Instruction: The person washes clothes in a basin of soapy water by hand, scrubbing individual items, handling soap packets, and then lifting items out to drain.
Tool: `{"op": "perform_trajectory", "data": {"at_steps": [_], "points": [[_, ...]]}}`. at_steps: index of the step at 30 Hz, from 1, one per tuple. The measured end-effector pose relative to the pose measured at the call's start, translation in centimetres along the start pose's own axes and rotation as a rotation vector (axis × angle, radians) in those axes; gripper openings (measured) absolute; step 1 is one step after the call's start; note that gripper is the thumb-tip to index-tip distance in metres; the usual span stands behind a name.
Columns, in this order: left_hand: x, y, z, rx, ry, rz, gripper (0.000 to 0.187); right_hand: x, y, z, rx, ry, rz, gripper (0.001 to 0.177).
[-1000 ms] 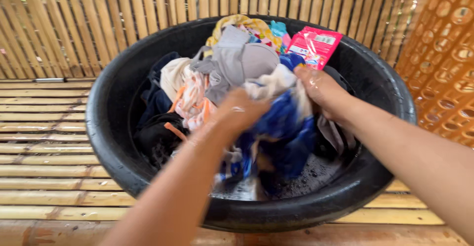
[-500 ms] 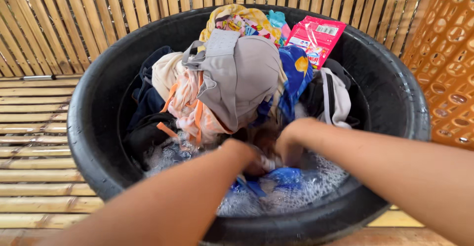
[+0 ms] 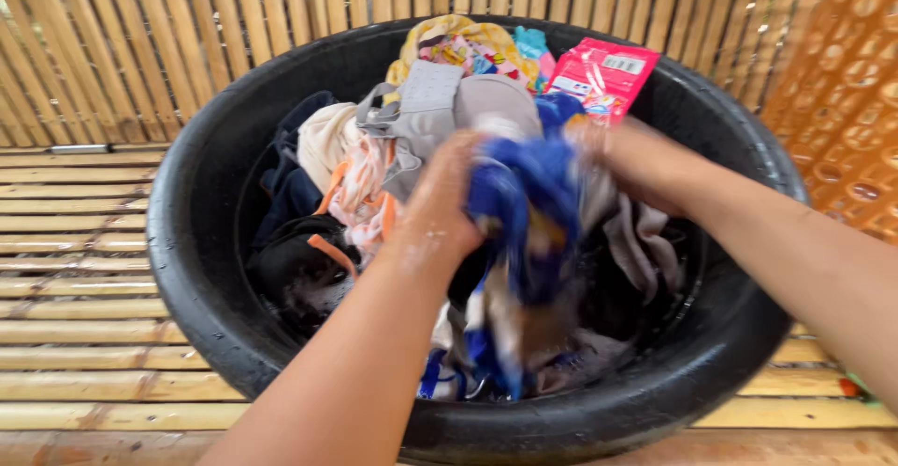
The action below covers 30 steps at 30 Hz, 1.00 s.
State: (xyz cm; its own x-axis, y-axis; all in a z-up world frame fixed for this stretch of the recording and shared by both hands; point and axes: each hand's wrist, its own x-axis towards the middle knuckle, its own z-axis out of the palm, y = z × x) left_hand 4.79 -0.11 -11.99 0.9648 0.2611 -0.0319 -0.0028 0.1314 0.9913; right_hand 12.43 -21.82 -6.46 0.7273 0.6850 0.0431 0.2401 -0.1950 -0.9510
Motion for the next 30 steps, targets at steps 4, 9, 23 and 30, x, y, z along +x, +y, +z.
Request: {"op": "perform_trajectory", "data": {"at_steps": [4,9,23,30], "points": [[-1.6,-0.3,1.7,-0.406,-0.054,-0.138,0.062,-0.2,-3.8,2.9,0.151,0.254,-0.288,0.02],[-1.6,0.7,0.1,-0.683,-0.131,-0.042,0.062,-3.8,-6.5,15.9,-0.504,0.499,-1.087,0.035],[-3.7,0.1,2.8,-0.178,0.262,-0.095,0.063,3.6,1.6,7.8,-0.427,0.632,-0.55,0.027],[-6.2,9.6,-0.9,1.283,-0.015,0.188,0.064,3.3,0.5,2.6,-0.869,0.292,0.05,0.053]]}}
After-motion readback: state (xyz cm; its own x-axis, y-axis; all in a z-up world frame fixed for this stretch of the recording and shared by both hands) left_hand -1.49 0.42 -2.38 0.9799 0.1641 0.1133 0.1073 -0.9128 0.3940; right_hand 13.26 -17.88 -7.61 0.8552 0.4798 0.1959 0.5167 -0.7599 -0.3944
